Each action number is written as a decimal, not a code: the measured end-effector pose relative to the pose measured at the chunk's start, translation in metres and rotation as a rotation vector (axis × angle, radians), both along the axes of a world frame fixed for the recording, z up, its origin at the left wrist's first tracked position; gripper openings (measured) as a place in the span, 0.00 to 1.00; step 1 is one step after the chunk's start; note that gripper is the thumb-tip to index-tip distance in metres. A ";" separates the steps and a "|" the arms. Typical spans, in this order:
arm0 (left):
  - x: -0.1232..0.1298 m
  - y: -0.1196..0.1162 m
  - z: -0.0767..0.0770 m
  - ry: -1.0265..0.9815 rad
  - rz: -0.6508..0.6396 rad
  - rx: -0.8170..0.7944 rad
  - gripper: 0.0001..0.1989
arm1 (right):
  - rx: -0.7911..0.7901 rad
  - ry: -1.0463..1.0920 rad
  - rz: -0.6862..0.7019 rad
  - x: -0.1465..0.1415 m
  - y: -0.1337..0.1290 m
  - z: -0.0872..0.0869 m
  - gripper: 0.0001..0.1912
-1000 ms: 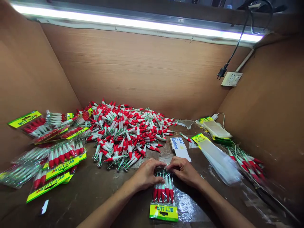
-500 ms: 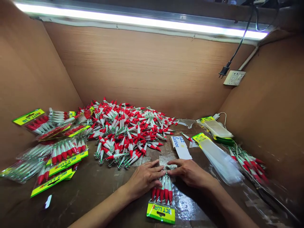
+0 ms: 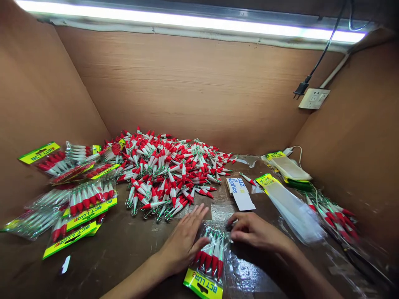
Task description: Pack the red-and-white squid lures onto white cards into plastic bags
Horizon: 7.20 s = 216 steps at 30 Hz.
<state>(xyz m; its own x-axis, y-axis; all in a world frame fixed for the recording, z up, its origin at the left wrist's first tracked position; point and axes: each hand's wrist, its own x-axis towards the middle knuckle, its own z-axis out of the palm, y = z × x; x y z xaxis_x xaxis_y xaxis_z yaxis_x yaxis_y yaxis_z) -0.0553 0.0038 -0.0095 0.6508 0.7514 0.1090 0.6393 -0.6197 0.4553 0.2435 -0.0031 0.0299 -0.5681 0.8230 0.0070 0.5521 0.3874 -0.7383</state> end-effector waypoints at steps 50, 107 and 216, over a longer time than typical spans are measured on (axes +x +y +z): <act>0.009 -0.010 0.039 -0.391 -0.190 0.537 0.17 | 0.304 0.364 -0.187 -0.042 -0.018 -0.018 0.19; 0.003 0.029 0.003 -0.078 0.013 0.094 0.59 | 0.690 -0.182 -0.528 0.021 0.039 -0.004 0.10; -0.006 0.036 0.013 -0.085 0.083 0.136 0.59 | 0.436 0.338 -0.306 0.016 0.054 0.012 0.08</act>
<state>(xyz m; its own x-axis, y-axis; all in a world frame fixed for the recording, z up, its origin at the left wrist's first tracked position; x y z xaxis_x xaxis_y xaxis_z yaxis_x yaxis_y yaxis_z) -0.0615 0.0400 0.0037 0.5710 0.7769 0.2652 0.6539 -0.6257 0.4252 0.2591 0.0507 0.0421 -0.2150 0.8287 0.5167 0.4491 0.5537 -0.7012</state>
